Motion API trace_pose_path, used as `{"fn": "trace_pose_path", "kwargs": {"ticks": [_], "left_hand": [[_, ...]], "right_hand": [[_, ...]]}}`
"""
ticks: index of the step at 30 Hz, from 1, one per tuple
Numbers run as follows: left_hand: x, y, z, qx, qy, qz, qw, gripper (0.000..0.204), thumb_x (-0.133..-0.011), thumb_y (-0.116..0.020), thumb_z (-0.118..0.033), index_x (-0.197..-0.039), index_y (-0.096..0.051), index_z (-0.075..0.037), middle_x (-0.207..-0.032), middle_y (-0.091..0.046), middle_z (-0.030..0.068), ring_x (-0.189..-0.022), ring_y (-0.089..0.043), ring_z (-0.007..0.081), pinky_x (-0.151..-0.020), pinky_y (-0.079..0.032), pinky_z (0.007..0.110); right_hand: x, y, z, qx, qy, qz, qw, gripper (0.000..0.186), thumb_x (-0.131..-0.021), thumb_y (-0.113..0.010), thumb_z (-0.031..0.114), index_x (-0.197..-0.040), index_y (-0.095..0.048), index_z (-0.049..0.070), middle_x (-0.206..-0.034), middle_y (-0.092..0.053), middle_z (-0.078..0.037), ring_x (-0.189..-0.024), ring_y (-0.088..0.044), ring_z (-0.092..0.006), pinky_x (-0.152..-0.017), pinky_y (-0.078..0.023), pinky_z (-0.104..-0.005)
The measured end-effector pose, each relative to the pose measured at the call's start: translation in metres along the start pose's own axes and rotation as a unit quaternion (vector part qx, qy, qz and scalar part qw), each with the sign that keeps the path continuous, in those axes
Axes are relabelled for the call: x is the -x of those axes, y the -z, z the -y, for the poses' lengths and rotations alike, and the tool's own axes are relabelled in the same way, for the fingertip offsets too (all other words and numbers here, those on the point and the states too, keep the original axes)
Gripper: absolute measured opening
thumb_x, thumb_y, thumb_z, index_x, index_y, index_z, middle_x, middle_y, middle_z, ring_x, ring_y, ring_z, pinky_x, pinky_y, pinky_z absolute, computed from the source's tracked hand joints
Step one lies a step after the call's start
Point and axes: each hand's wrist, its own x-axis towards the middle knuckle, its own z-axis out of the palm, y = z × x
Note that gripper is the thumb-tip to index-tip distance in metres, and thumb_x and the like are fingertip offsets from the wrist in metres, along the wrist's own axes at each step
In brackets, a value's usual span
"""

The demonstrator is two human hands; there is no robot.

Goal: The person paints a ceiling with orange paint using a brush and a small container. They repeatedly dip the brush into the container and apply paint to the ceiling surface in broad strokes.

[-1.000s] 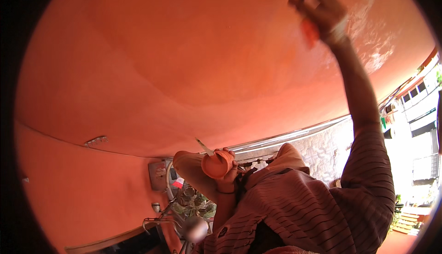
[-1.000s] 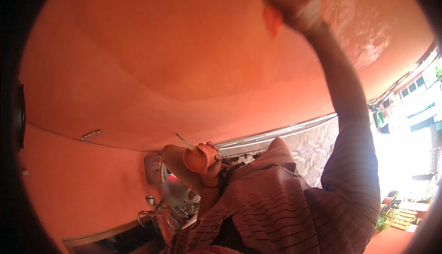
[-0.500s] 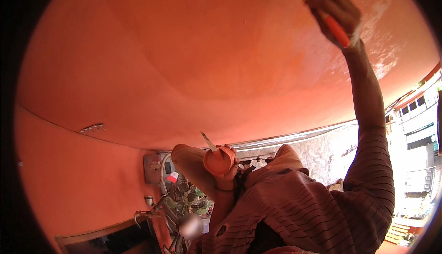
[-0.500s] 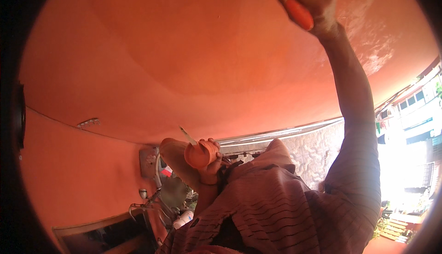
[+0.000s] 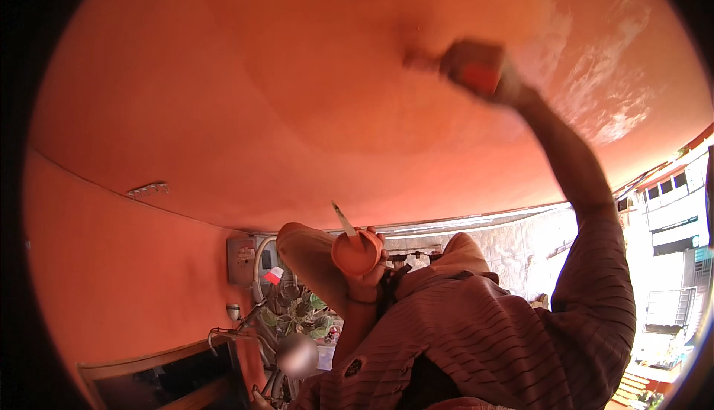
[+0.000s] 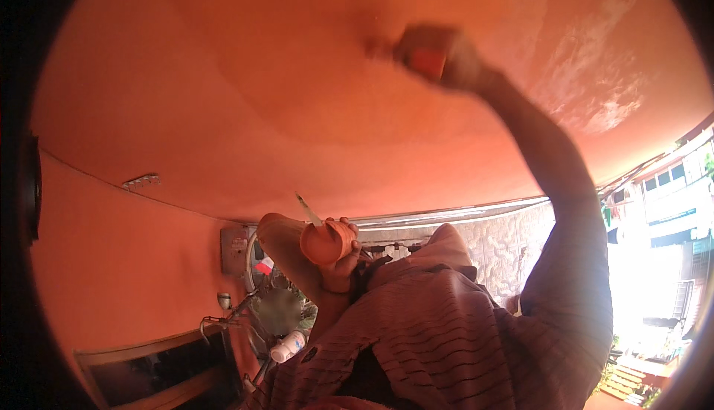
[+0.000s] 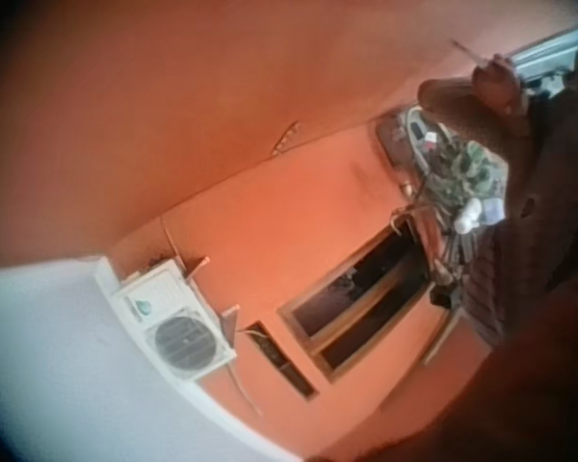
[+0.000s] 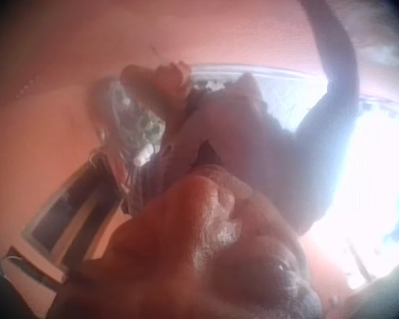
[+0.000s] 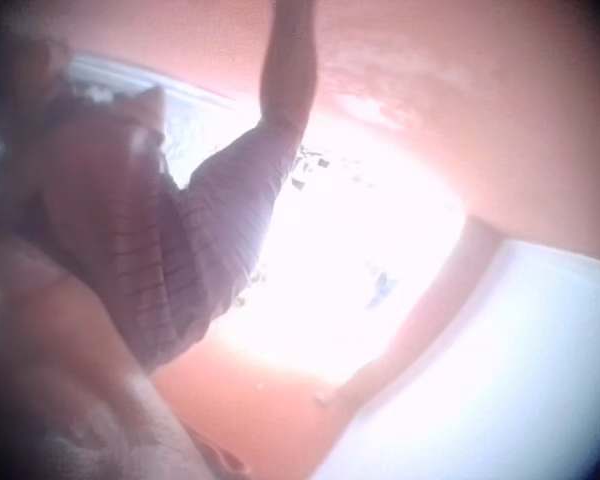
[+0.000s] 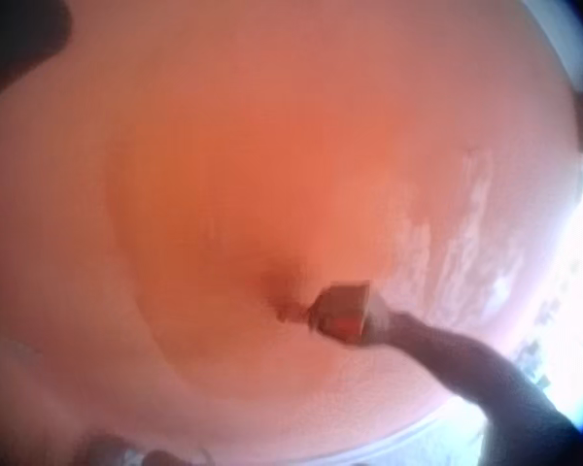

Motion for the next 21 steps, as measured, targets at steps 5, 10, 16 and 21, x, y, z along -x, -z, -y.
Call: {"fn": "trace_pose_path", "kwargs": {"ticks": [5,10,16,21], "left_hand": [[-0.002,0.005,-0.003,0.005,0.007,0.030,1.000,0.050,-0.097,-0.067,-0.048,-0.133,-0.064,-0.014,-0.138,-0.057,0.0135,-0.130,-0.052,0.0357,-0.091,-0.058,0.050],[-0.004,0.004,0.000,0.002,-0.010,0.008,1.000,0.051,-0.098,-0.064,-0.050,-0.134,-0.064,-0.014,-0.135,-0.061,0.0148,-0.124,-0.059,0.0382,-0.084,-0.059,0.048],[0.000,0.005,-0.002,-0.004,-0.006,-0.014,1.000,0.055,-0.097,-0.063,-0.052,-0.136,-0.062,-0.014,-0.137,-0.061,0.0156,-0.126,-0.058,0.0393,-0.084,-0.060,0.048],[-0.001,0.008,0.001,-0.043,-0.026,0.017,0.999,0.054,-0.098,-0.061,-0.053,-0.136,-0.062,-0.015,-0.137,-0.062,0.0149,-0.123,-0.060,0.0402,-0.081,-0.060,0.047]], "right_hand": [[-0.090,0.122,0.021,0.186,0.169,-0.277,0.928,0.008,-0.083,-0.078,0.003,-0.089,-0.072,0.004,-0.097,-0.073,-0.008,-0.085,-0.069,-0.0188,-0.068,-0.055,-0.0306],[-0.059,0.036,0.033,0.362,0.219,-0.141,0.895,0.028,-0.070,-0.080,0.017,-0.097,-0.075,0.011,-0.112,-0.073,-0.009,-0.096,-0.070,-0.0257,-0.081,-0.058,-0.0402],[0.070,-0.161,0.041,0.152,0.157,0.116,0.969,0.009,-0.075,-0.071,0.027,-0.080,-0.066,0.021,-0.099,-0.063,0.001,-0.099,-0.064,-0.0216,-0.086,-0.056,-0.0367],[0.028,-0.134,0.051,0.088,0.143,0.048,0.985,0.014,-0.082,-0.069,0.019,-0.095,-0.070,0.019,-0.108,-0.066,-0.001,-0.101,-0.066,-0.0232,-0.087,-0.056,-0.0404]]}}
